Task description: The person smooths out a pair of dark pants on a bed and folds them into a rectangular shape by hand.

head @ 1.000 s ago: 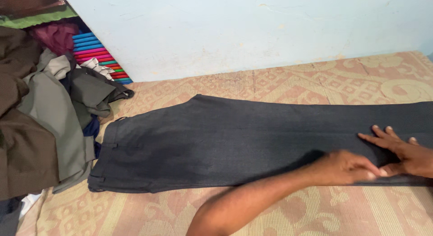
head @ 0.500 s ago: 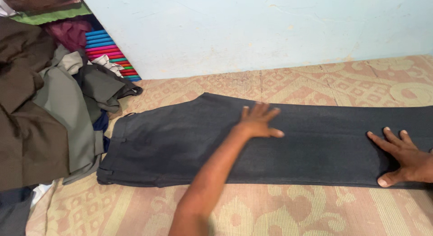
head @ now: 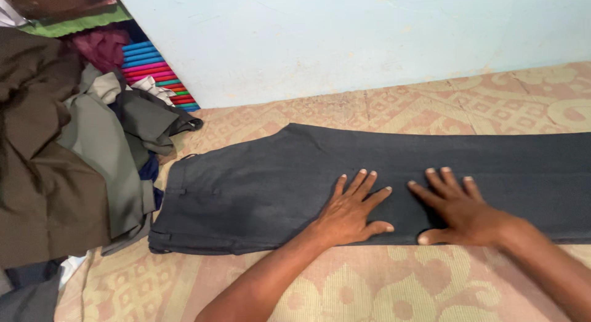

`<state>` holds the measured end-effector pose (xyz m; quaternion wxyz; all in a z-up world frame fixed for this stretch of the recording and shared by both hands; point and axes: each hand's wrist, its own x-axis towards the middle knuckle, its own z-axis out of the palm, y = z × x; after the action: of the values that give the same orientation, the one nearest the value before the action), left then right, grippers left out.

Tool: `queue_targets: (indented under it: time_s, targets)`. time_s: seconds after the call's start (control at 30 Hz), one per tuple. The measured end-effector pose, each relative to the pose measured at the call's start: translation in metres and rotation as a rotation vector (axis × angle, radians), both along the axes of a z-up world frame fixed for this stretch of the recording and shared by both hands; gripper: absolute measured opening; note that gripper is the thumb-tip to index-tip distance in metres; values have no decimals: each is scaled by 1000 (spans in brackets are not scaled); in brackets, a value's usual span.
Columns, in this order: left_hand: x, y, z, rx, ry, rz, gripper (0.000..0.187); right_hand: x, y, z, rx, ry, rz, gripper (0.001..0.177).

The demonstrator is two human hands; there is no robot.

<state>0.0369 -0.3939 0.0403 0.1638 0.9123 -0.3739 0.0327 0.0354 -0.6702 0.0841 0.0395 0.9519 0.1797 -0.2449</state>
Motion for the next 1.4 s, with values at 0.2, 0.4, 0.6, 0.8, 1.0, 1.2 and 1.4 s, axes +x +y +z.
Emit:
queue_targets:
  time_s: [0.2, 0.4, 0.6, 0.8, 1.0, 1.2, 1.4]
  targets:
    - [6, 2, -13, 29, -49, -30, 107, 8, 53, -1, 30, 63, 102, 149]
    - [4, 0, -19, 6, -30, -4, 104, 13, 43, -24, 67, 34, 69, 153]
    - [-3, -6, -15, 11, -38, 219, 93, 16, 29, -47, 167, -48, 102, 147]
    - [14, 2, 26, 234, 360, 338, 109, 13, 30, -40, 172, -59, 119, 138]
    - [17, 33, 37, 393, 574, 229, 157, 8, 34, -29, 164, -66, 109, 133]
    - [17, 31, 34, 398, 587, 233, 164, 5, 33, -25, 155, -68, 115, 132]
    - [21, 41, 13, 300, 488, 164, 157, 5, 35, -23, 130, -48, 106, 130]
